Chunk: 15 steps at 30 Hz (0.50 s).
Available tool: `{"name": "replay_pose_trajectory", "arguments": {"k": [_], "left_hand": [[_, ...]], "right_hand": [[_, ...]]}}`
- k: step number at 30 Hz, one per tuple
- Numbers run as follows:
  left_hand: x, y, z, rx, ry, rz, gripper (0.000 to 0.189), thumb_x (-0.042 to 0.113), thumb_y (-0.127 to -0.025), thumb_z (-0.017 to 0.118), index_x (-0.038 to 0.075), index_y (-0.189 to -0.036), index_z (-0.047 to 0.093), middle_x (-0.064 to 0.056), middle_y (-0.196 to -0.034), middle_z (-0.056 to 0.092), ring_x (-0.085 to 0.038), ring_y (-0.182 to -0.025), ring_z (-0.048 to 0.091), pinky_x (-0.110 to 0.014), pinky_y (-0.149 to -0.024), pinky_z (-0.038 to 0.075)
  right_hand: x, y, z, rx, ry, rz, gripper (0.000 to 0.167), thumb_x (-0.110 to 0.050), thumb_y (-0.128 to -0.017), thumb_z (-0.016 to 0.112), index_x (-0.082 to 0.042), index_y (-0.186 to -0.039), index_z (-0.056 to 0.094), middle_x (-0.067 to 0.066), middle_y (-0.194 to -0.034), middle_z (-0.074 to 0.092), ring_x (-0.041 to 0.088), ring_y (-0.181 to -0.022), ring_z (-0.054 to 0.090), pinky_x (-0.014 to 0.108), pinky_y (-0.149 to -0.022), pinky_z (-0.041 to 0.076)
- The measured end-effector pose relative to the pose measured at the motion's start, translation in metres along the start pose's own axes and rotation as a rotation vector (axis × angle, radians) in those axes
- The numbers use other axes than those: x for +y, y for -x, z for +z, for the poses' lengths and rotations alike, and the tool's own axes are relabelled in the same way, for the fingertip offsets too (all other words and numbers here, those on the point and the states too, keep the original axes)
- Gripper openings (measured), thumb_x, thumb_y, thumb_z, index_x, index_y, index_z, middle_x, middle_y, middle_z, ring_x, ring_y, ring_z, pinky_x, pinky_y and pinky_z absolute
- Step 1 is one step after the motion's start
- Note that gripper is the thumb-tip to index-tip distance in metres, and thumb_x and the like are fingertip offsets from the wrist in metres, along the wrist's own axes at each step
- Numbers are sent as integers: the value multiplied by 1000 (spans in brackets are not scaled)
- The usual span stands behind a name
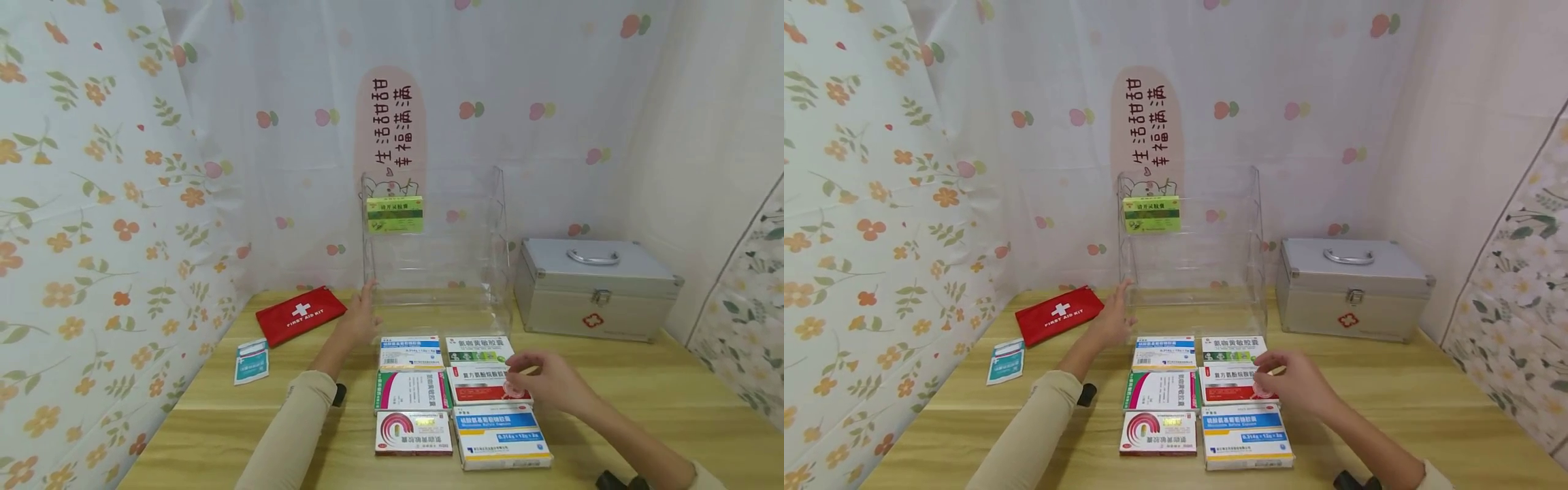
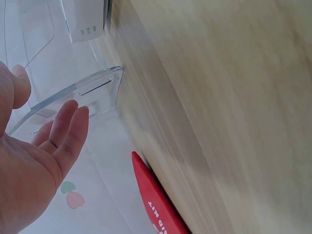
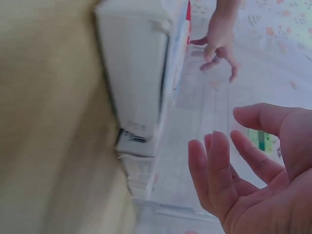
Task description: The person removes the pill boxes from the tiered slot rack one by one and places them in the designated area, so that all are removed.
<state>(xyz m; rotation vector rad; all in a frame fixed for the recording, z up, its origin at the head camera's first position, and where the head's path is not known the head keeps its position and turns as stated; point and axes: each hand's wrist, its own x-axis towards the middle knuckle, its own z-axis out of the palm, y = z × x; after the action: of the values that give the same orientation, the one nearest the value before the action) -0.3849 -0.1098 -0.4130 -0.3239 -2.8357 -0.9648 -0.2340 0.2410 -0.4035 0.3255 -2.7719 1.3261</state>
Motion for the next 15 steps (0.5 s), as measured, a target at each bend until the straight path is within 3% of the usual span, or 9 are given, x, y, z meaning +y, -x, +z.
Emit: {"name": "replay_pose_trajectory", "arguments": {"k": [9,15], "left_hand": [[0,-1,0,6,-6,10,88,12,-93,69,36,-153,9,-21,-131,42,-28,-90,60,-42,-77,58],[0,-1,0,-1,2,22,86,11,-94,68,35,-153,10,-23,-132,42,-26,-76,58,-36,-65,57]], "right_hand": [[-19,-39,1,107,-55,-107,22,-10,-92,69,2,-110,67,19,-105,68,34,-85,68,36,-58,59],[-29,-68,0,196,-77,-155,23,-11,-95,66,3,-113,65,21,-108,67,28,-86,68,36,-60,59]]}}
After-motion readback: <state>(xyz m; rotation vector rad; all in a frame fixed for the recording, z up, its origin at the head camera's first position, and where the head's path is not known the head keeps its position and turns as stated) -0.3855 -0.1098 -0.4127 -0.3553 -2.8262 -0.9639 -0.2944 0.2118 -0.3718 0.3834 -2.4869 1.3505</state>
